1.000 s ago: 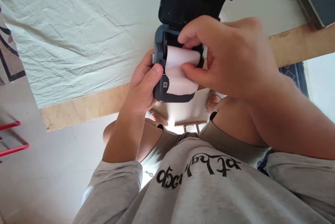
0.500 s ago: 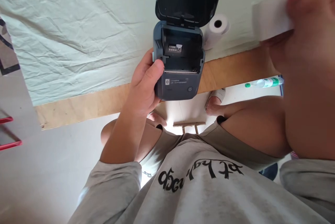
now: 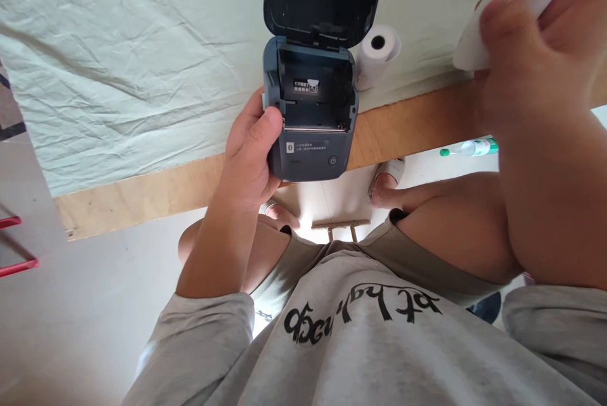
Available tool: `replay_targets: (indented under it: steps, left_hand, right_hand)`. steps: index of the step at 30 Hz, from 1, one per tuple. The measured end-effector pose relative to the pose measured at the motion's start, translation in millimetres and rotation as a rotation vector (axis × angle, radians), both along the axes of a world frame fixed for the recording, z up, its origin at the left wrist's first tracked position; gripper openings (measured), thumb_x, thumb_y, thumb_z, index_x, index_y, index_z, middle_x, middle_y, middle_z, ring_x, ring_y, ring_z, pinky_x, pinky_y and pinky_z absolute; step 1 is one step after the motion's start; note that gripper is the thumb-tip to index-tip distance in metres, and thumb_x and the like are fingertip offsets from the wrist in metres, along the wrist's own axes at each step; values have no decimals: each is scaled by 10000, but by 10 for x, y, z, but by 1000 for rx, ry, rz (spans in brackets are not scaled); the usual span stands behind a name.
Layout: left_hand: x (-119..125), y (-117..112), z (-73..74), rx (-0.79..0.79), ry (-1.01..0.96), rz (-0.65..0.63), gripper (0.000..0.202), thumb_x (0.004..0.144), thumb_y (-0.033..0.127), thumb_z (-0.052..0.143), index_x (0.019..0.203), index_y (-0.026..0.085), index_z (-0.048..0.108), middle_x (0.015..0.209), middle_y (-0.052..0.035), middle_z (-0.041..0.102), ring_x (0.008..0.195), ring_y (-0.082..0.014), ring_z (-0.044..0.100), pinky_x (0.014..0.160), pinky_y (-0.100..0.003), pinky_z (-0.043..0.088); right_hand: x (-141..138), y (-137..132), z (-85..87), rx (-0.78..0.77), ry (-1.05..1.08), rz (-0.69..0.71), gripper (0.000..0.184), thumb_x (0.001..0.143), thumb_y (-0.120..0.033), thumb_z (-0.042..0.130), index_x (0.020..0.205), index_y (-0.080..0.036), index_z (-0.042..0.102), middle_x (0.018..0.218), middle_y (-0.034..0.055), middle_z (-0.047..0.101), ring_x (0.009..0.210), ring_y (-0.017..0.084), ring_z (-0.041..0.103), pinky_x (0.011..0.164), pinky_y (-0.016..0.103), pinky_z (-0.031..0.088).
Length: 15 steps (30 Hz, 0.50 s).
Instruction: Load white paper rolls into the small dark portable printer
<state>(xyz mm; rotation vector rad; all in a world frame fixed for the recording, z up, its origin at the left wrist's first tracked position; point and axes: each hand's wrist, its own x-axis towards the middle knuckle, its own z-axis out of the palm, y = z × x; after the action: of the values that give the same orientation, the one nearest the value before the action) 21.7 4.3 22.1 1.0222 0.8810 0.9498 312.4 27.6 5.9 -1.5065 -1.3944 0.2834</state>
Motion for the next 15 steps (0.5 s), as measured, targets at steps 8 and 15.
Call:
replay_targets:
  steps: [8,15]
  left_hand:
    - [-27,12,-35,10,-41,-16,495,895,659,510,1067,220,660,1003,-33,722,1019,-245,701,760,-329,574]
    - [-24,6,-39,20,-33,-4,432,915,615,515,1060,237,668,953,-18,702,909,-202,702,668,-298,537]
  right_hand:
    - [-8,-47,71,89,-398,112,496,780,-632,643,1035,-215,727,945,84,651,925,223,608,826,377,452]
    - [-26,-23,50,98,-133,259,442,757,-426,757,1152,-251,665,947,40,666,922,210,668,782,341,459]
